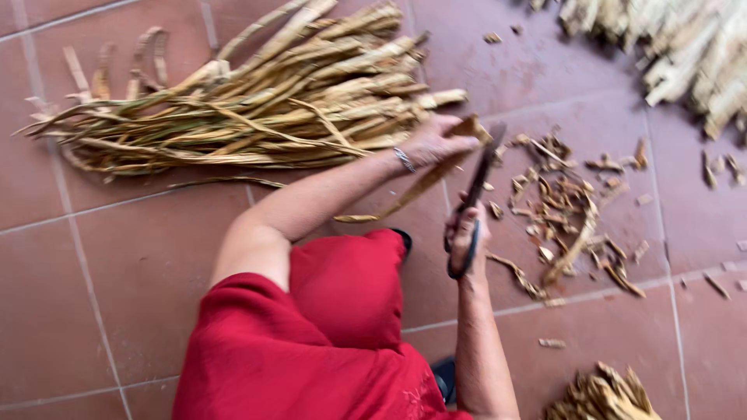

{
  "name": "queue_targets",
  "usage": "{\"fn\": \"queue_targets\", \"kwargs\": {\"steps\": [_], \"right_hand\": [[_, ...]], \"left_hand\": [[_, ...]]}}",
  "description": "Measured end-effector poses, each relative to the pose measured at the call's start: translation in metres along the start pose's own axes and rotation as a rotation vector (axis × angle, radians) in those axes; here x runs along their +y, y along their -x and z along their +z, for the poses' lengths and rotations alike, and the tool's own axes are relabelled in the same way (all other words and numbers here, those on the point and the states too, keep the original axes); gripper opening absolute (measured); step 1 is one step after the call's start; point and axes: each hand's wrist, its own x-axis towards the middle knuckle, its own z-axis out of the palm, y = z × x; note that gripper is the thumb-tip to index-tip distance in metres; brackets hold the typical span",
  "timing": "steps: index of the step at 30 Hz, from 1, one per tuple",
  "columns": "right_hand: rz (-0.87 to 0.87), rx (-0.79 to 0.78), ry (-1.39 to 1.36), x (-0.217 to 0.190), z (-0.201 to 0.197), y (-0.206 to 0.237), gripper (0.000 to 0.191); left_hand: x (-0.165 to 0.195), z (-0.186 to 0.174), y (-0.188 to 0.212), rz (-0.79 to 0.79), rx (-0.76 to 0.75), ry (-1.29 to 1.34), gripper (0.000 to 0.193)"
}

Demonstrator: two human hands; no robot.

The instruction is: The person sits on a tiled floor and uses scissors to cut dried plant stems into shorter pieces. They repeatedly pick up stems, trim them, and place the cut pieces into a pile while discarding small fragments.

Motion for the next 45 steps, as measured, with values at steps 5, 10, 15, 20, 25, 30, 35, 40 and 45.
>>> {"fn": "queue_targets", "kwargs": {"steps": [5, 10, 15, 20, 25, 30, 35, 40, 45], "right_hand": [[-0.027, 0.01, 0.175, -0.01, -0.002, 0.014, 0.081], [-0.051, 0.007, 0.298, -0.026, -0.003, 0.021, 0.086], [-0.065, 0.043, 0.491, -0.035, -0.003, 0.022, 0.083], [-0.132, 0.079, 0.586, -0.032, -0.003, 0.024, 0.075], [-0.045, 0.107, 0.624, -0.022, 0.001, 0.028, 0.073], [0.015, 0.105, 0.625, -0.016, 0.005, 0.029, 0.075], [-0.053, 0.041, 0.535, -0.02, 0.004, 0.026, 0.084], [0.054, 0.012, 0.51, -0.027, 0.007, 0.025, 0.093], [0.04, 0.013, 0.491, -0.023, 0.003, 0.024, 0.093]], "left_hand": [[0.011, 0.001, 0.019, -0.132, -0.024, 0.181, 0.021], [0.018, 0.004, 0.031, -0.076, -0.015, 0.153, 0.016], [0.013, 0.006, 0.034, -0.086, -0.083, 0.154, 0.016], [0.008, 0.007, 0.037, -0.204, -0.082, 0.13, 0.017], [0.004, 0.01, 0.038, -0.228, -0.068, 0.116, 0.018], [-0.001, 0.008, 0.036, -0.184, -0.086, 0.035, 0.018], [-0.006, 0.002, 0.035, -0.212, -0.117, 0.013, 0.018], [-0.012, 0.006, 0.037, -0.165, -0.148, -0.016, 0.017], [-0.017, 0.008, 0.038, -0.17, -0.161, 0.041, 0.017]]}}
